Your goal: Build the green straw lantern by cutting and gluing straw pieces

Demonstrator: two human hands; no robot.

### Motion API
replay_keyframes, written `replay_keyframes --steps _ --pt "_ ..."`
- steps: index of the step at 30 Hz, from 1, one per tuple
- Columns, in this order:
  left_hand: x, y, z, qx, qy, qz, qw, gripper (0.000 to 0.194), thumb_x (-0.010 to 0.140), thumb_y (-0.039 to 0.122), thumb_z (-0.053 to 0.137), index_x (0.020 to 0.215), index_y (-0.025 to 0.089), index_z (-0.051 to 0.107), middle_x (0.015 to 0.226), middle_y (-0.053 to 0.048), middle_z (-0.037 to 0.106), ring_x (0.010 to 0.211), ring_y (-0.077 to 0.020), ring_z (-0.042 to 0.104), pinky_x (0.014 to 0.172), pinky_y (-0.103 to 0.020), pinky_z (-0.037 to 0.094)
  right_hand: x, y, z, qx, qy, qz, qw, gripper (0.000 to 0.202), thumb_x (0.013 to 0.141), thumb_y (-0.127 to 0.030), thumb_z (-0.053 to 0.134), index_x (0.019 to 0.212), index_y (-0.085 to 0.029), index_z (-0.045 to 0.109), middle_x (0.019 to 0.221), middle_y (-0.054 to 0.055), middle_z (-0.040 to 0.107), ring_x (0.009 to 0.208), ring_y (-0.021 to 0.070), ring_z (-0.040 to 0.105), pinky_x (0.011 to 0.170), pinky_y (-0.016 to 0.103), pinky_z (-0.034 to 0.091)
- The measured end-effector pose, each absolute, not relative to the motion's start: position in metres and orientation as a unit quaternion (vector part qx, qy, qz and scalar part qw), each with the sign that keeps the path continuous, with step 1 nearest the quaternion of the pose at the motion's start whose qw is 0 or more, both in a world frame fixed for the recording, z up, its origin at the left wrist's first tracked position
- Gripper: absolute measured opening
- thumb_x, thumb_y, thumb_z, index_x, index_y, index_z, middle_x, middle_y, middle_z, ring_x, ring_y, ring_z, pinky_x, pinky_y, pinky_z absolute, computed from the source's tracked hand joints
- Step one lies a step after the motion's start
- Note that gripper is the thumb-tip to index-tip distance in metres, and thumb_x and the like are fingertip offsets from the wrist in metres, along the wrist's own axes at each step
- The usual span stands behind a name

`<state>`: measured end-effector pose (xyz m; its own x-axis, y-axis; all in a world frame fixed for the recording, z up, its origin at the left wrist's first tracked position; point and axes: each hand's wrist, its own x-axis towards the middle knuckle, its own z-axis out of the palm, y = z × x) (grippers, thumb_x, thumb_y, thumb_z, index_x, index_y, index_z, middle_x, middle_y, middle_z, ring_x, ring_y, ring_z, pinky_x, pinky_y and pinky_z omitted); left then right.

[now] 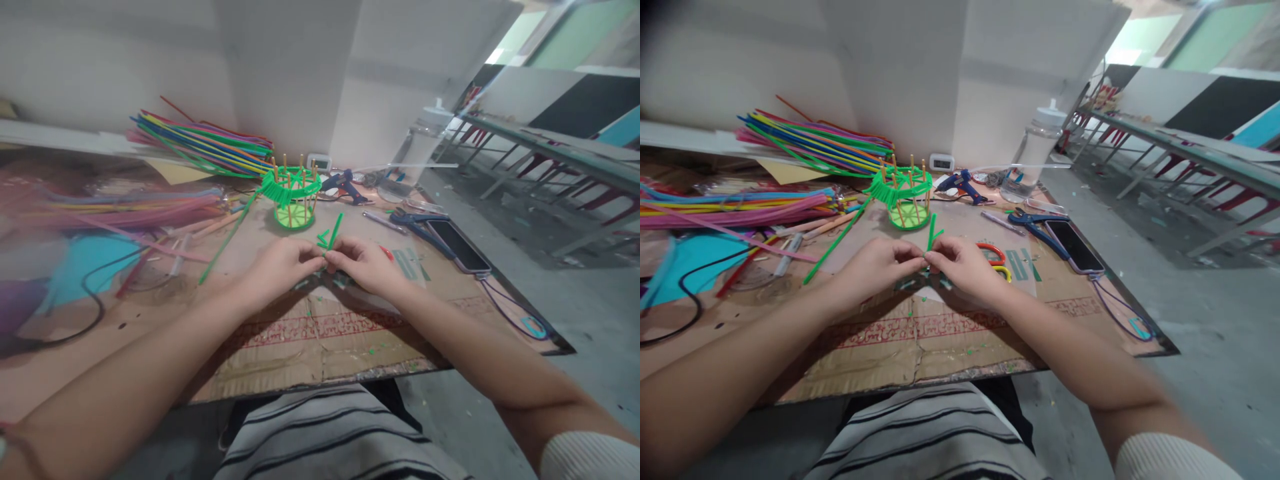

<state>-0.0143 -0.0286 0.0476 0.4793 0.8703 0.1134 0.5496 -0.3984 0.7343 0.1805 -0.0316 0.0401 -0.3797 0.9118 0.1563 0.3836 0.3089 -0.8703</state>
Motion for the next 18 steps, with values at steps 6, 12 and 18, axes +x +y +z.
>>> replay_keyframes --steps 6,12,18 --pt "-0.015 -0.029 0.041 0.79 0.447 0.259 0.33 0.033 0.089 0.043 0.054 0.088 0.019 0.077 0.075 -0.001 0.073 0.068 -0.0165 0.061 0.058 -0.024 0.038 0.179 -0.034 0.043 -0.47 -0.719 0.388 0.334 0.017 0.085 -0.035 0.065 0.08 -0.019 0.061 0.073 0.001 0.068 0.07 0.0154 0.064 0.064 0.027 0.047" --pt "-0.012 -0.029 0.049 0.74 0.424 0.291 0.434 0.032 0.086 0.042 0.058 0.086 0.017 0.077 0.083 -0.003 0.076 0.072 -0.017 0.064 0.062 -0.023 0.044 0.181 -0.028 0.043 -0.466 -0.668 0.452 0.364 0.029 0.081 -0.046 0.069 0.074 -0.019 0.059 0.065 -0.001 0.065 0.06 0.0134 0.06 0.059 0.027 0.047" --pt "-0.01 -0.026 0.052 0.686 0.415 0.292 0.521 0.029 0.078 0.044 0.066 0.081 0.017 0.077 0.08 -0.005 0.076 0.069 -0.0173 0.064 0.061 -0.024 0.046 0.185 -0.025 0.041 -0.456 -0.64 0.488 0.378 0.028 0.079 -0.044 0.071 0.077 -0.019 0.06 0.062 -0.003 0.063 0.057 0.0122 0.059 0.057 0.026 0.047"
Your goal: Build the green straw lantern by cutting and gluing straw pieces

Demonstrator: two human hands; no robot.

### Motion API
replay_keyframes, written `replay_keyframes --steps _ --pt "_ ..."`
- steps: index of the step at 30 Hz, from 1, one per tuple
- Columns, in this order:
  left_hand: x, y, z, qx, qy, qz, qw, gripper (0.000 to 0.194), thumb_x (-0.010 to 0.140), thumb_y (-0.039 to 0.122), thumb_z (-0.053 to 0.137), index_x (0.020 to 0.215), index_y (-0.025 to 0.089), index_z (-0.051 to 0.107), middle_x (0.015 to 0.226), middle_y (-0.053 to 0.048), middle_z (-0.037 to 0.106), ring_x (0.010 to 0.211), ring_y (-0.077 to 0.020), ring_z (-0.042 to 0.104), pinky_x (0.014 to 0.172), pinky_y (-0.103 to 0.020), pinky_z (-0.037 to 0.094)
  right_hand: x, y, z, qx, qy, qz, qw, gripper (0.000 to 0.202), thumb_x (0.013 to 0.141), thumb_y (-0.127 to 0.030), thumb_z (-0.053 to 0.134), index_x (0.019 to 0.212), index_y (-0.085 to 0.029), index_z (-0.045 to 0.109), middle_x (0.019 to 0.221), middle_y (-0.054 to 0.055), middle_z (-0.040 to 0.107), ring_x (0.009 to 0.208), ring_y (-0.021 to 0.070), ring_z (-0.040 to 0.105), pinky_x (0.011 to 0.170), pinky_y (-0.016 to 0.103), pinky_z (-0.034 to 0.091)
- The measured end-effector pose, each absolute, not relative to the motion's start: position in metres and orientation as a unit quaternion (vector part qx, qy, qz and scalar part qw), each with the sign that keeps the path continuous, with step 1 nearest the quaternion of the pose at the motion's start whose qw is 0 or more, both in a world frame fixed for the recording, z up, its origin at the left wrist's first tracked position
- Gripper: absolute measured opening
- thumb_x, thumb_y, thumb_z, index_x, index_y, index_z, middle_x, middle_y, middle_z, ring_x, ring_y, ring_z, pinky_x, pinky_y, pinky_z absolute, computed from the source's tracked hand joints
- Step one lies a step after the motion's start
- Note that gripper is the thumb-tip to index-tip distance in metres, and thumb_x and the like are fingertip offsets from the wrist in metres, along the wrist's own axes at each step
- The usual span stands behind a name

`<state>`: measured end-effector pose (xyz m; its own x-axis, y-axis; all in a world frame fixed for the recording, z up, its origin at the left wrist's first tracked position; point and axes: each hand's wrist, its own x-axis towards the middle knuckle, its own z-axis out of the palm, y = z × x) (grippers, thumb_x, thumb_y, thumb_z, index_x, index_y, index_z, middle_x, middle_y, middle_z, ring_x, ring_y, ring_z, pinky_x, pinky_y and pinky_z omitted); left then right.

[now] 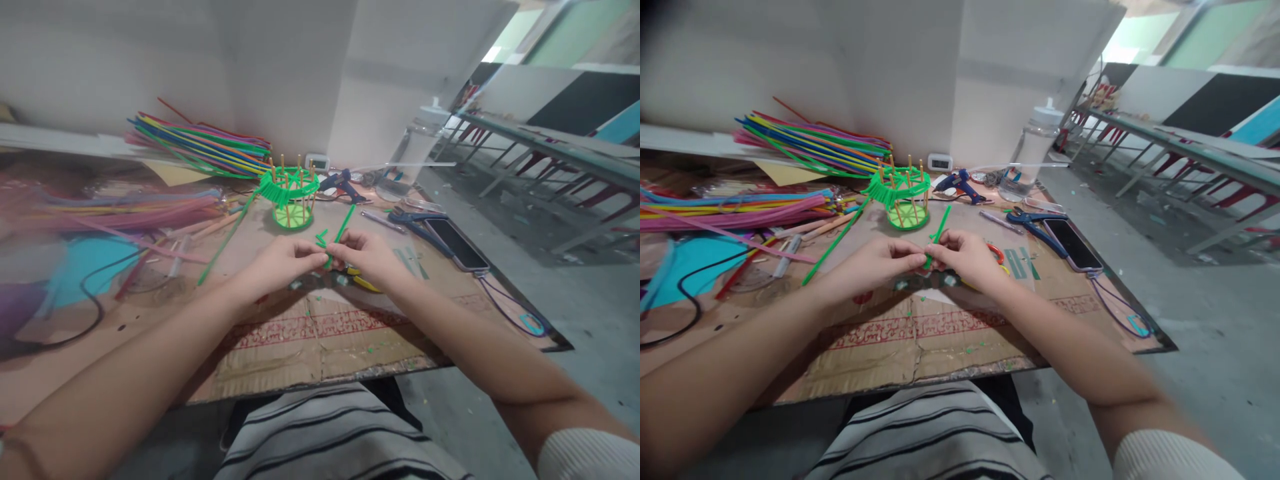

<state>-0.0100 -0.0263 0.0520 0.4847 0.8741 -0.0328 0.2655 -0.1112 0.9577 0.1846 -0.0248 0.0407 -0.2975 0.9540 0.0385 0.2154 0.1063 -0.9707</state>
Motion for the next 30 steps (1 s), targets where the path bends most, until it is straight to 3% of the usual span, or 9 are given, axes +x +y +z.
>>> replay_keyframes --steps 12,19,30 --pt "-0.009 -0.03 0.047 0.687 0.441 0.302 0.492 0.027 0.076 0.04 0.067 0.087 0.017 0.078 0.082 -0.004 0.077 0.072 -0.0184 0.067 0.065 -0.026 0.049 0.178 -0.034 0.046 -0.482 -0.694 0.382 0.375 0.026 0.083 -0.041 0.066 0.071 -0.02 0.058 0.063 -0.002 0.059 0.06 0.0123 0.054 0.056 0.025 0.041" --pt "-0.009 -0.03 0.055 0.684 0.428 0.309 0.504 0.021 0.079 0.035 0.066 0.073 0.016 0.069 0.071 -0.004 0.071 0.065 -0.0148 0.063 0.062 -0.024 0.046 0.184 -0.025 0.044 -0.425 -0.672 0.441 0.416 0.02 0.085 -0.04 0.063 0.086 -0.02 0.061 0.067 -0.003 0.061 0.061 0.0124 0.056 0.063 0.028 0.048" --pt "-0.012 -0.026 0.049 0.688 0.421 0.316 0.5 0.023 0.08 0.037 0.067 0.074 0.015 0.068 0.073 -0.004 0.07 0.066 -0.014 0.061 0.061 -0.024 0.043 0.184 -0.024 0.038 -0.416 -0.672 0.484 0.376 0.017 0.082 -0.035 0.067 0.081 -0.02 0.06 0.074 -0.002 0.065 0.068 0.013 0.062 0.068 0.027 0.051"
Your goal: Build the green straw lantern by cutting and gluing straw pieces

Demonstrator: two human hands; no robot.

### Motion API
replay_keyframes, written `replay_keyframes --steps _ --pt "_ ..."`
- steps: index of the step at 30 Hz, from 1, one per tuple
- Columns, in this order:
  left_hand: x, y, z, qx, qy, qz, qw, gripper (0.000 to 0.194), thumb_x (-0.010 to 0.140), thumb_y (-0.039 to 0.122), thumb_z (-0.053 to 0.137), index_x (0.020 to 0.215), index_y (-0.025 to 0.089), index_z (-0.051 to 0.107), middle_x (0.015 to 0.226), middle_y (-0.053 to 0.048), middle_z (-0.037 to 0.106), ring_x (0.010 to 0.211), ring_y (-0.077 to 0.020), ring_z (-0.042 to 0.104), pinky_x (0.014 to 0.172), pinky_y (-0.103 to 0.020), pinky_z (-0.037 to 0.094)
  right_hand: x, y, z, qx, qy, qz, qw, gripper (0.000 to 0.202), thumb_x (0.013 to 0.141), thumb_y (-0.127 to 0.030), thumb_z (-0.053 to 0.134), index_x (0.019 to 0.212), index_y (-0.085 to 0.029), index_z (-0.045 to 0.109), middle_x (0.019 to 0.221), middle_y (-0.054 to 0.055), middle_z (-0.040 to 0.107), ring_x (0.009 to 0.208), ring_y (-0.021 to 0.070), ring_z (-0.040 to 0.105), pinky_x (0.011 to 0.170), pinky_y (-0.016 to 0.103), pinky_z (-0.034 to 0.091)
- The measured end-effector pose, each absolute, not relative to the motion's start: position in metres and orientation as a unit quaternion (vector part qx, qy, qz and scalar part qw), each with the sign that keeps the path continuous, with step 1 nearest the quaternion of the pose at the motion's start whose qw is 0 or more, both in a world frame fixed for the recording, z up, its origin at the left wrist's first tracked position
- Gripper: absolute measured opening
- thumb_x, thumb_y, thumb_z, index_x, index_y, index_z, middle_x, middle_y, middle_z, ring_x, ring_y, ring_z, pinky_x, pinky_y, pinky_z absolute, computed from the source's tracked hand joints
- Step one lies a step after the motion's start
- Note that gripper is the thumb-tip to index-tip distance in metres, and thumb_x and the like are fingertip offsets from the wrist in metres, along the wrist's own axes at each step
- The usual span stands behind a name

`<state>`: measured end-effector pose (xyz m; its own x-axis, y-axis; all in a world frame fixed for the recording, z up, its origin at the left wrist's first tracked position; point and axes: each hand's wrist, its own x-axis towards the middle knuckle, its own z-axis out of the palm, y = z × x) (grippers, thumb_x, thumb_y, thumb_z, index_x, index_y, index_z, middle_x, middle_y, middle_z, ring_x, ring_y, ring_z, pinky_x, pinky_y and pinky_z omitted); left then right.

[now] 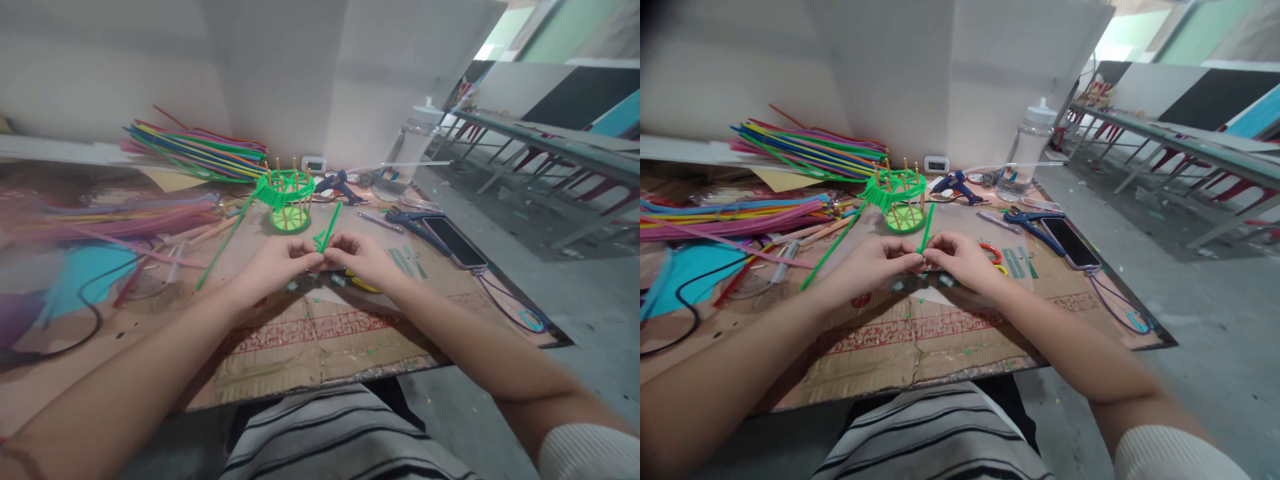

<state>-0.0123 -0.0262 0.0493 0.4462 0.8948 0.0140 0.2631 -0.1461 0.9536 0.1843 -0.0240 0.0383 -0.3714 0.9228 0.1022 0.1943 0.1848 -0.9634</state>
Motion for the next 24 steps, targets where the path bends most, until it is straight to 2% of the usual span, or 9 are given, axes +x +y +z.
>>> replay_keyframes --steps 6,11,15,18,20,24 --pt "-0.011 -0.03 0.053 0.693 0.431 0.316 0.483 0.023 0.079 0.036 0.067 0.074 0.014 0.071 0.07 -0.003 0.07 0.063 -0.0137 0.059 0.058 -0.023 0.042 0.182 -0.027 0.038 -0.421 -0.674 0.463 0.392 0.013 0.082 -0.032 0.066 0.081 -0.019 0.06 0.073 -0.003 0.063 0.065 0.0114 0.059 0.064 0.025 0.048" --pt "-0.014 -0.024 0.05 0.694 0.432 0.32 0.48 0.025 0.082 0.039 0.067 0.076 0.015 0.07 0.072 -0.003 0.071 0.063 -0.0133 0.061 0.057 -0.024 0.041 0.186 -0.024 0.042 -0.422 -0.712 0.406 0.387 0.017 0.087 -0.036 0.063 0.085 -0.019 0.062 0.075 -0.002 0.063 0.068 0.0124 0.058 0.066 0.027 0.047" --pt "-0.018 -0.019 0.047 0.646 0.406 0.338 0.551 0.03 0.081 0.045 0.07 0.084 0.015 0.066 0.086 -0.007 0.077 0.078 -0.0175 0.069 0.07 -0.027 0.049 0.193 -0.019 0.043 -0.427 -0.722 0.38 0.39 0.018 0.089 -0.037 0.061 0.09 -0.019 0.063 0.078 0.0 0.065 0.068 0.013 0.059 0.066 0.029 0.048" --pt "-0.018 -0.018 0.049 0.612 0.398 0.341 0.592 0.034 0.077 0.046 0.075 0.084 0.014 0.065 0.087 -0.008 0.077 0.082 -0.0183 0.07 0.077 -0.029 0.051 0.193 -0.023 0.043 -0.431 -0.739 0.308 0.416 0.018 0.089 -0.038 0.063 0.091 -0.02 0.062 0.08 0.001 0.066 0.071 0.0145 0.061 0.069 0.03 0.049" --pt "-0.017 -0.018 0.05 0.599 0.39 0.342 0.61 0.036 0.074 0.047 0.077 0.082 0.014 0.065 0.084 -0.007 0.076 0.078 -0.0163 0.069 0.075 -0.028 0.05 0.191 -0.029 0.042 -0.417 -0.768 0.233 0.427 0.017 0.088 -0.036 0.066 0.09 -0.02 0.062 0.082 0.001 0.067 0.076 0.0156 0.062 0.072 0.03 0.049" --pt "-0.016 -0.017 0.047 0.593 0.395 0.342 0.612 0.038 0.071 0.049 0.078 0.077 0.015 0.064 0.068 0.0 0.068 0.061 -0.0108 0.06 0.06 -0.022 0.042 0.184 -0.037 0.04 -0.37 -0.822 0.15 0.406 0.017 0.089 -0.034 0.068 0.089 -0.02 0.059 0.084 0.002 0.067 0.079 0.0164 0.062 0.075 0.03 0.048"
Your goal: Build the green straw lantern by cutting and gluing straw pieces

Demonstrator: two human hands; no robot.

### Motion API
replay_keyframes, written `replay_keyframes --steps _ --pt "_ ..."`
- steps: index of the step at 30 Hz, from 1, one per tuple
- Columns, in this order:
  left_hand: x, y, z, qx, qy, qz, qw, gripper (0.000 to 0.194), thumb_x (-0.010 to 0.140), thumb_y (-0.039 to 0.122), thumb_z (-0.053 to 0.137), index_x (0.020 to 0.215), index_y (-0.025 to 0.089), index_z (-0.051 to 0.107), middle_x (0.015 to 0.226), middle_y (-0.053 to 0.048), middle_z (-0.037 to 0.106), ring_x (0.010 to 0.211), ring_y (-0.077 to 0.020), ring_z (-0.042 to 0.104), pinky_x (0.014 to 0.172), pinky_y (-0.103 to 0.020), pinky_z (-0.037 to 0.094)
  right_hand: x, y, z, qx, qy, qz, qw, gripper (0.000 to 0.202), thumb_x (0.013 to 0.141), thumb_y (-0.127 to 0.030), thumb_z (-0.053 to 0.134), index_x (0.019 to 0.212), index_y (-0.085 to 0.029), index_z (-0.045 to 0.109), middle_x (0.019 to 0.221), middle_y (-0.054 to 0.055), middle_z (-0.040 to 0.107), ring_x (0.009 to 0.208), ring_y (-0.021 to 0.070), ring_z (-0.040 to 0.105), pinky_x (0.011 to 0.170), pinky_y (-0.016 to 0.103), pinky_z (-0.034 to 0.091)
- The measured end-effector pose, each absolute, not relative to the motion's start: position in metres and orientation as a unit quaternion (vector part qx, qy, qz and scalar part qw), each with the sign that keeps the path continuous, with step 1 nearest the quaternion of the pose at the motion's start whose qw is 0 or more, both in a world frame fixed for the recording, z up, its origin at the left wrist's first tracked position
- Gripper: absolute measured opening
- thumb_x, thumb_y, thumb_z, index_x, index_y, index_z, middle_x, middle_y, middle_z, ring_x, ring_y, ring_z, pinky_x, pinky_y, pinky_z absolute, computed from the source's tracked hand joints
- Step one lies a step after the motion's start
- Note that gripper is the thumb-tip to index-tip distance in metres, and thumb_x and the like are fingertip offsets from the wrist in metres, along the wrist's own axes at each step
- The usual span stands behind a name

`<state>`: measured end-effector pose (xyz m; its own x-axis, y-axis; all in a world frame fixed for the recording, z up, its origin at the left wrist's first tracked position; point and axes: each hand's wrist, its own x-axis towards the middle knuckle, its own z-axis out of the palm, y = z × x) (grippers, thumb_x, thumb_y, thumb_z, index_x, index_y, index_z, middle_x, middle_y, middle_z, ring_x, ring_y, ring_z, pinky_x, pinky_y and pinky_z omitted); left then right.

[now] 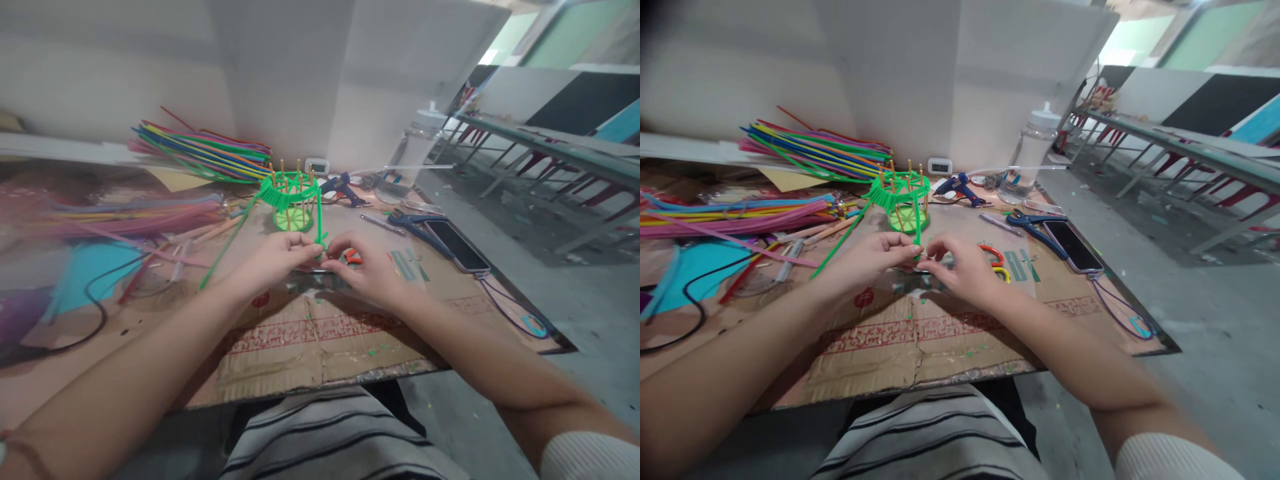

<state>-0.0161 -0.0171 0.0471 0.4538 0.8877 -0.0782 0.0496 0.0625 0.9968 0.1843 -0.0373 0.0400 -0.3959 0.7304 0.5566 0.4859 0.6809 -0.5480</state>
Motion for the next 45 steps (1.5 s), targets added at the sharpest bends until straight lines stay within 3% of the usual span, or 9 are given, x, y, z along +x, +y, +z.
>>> replay_keyframes --steps 5,8,16,21,28,32,37,45 --pt "-0.012 -0.02 0.041 0.604 0.399 0.353 0.592 0.036 0.072 0.049 0.076 0.072 0.015 0.063 0.063 0.003 0.061 0.058 -0.0094 0.054 0.055 -0.02 0.037 0.182 -0.036 0.033 -0.371 -0.843 0.065 0.384 0.017 0.091 -0.034 0.065 0.086 -0.021 0.056 0.082 0.002 0.065 0.076 0.0173 0.06 0.07 0.029 0.045" --pt "-0.008 -0.023 0.041 0.601 0.401 0.345 0.599 0.033 0.073 0.048 0.075 0.072 0.016 0.064 0.066 0.001 0.064 0.06 -0.0106 0.056 0.057 -0.021 0.039 0.183 -0.034 0.029 -0.377 -0.849 0.031 0.368 0.016 0.092 -0.033 0.063 0.084 -0.021 0.055 0.08 0.002 0.064 0.074 0.0173 0.059 0.069 0.029 0.043" --pt "-0.01 -0.023 0.042 0.616 0.413 0.35 0.571 0.03 0.076 0.046 0.073 0.076 0.017 0.065 0.066 0.001 0.067 0.057 -0.0113 0.058 0.054 -0.021 0.039 0.185 -0.036 0.036 -0.384 -0.854 0.073 0.343 0.022 0.091 -0.041 0.064 0.089 -0.021 0.055 0.085 0.003 0.066 0.079 0.0184 0.061 0.072 0.03 0.044" --pt "-0.024 -0.014 0.05 0.642 0.42 0.364 0.529 0.029 0.082 0.045 0.07 0.084 0.016 0.067 0.085 -0.006 0.077 0.075 -0.0161 0.068 0.07 -0.027 0.05 0.204 -0.029 0.054 -0.424 -0.862 0.154 0.231 0.019 0.094 -0.035 0.057 0.103 -0.019 0.058 0.093 0.005 0.067 0.082 0.0185 0.062 0.074 0.031 0.047" --pt "-0.036 -0.011 0.067 0.65 0.441 0.386 0.483 0.028 0.085 0.043 0.068 0.085 0.015 0.067 0.085 -0.007 0.078 0.076 -0.0166 0.069 0.072 -0.028 0.05 0.244 -0.015 0.072 -0.408 -0.898 0.16 0.034 0.029 0.088 -0.028 0.065 0.116 -0.02 0.065 0.108 0.008 0.069 0.094 0.0217 0.063 0.081 0.033 0.048" --pt "-0.036 -0.012 0.071 0.64 0.448 0.383 0.493 0.025 0.082 0.039 0.07 0.084 0.015 0.065 0.082 -0.007 0.078 0.074 -0.0167 0.07 0.071 -0.028 0.051 0.247 -0.016 0.067 -0.387 -0.91 0.147 0.026 0.043 0.086 -0.019 0.063 0.129 -0.022 0.063 0.118 0.01 0.066 0.103 0.0237 0.062 0.087 0.035 0.049" --pt "-0.037 -0.012 0.075 0.654 0.46 0.361 0.481 0.022 0.081 0.037 0.07 0.079 0.015 0.066 0.079 -0.007 0.077 0.075 -0.017 0.07 0.071 -0.028 0.051 0.245 -0.019 0.055 -0.388 -0.915 0.109 0.013 0.053 0.083 -0.01 0.058 0.135 -0.02 0.062 0.115 0.014 0.064 0.095 0.0239 0.064 0.082 0.035 0.05" --pt "-0.034 -0.021 0.086 0.665 0.459 0.347 0.476 0.019 0.083 0.034 0.067 0.079 0.015 0.067 0.08 -0.006 0.078 0.072 -0.0155 0.068 0.067 -0.026 0.05 0.257 -0.02 0.046 -0.385 -0.919 0.08 0.006 0.059 0.084 -0.016 0.058 0.143 -0.019 0.053 0.109 0.013 0.063 0.087 0.0223 0.063 0.076 0.032 0.049"
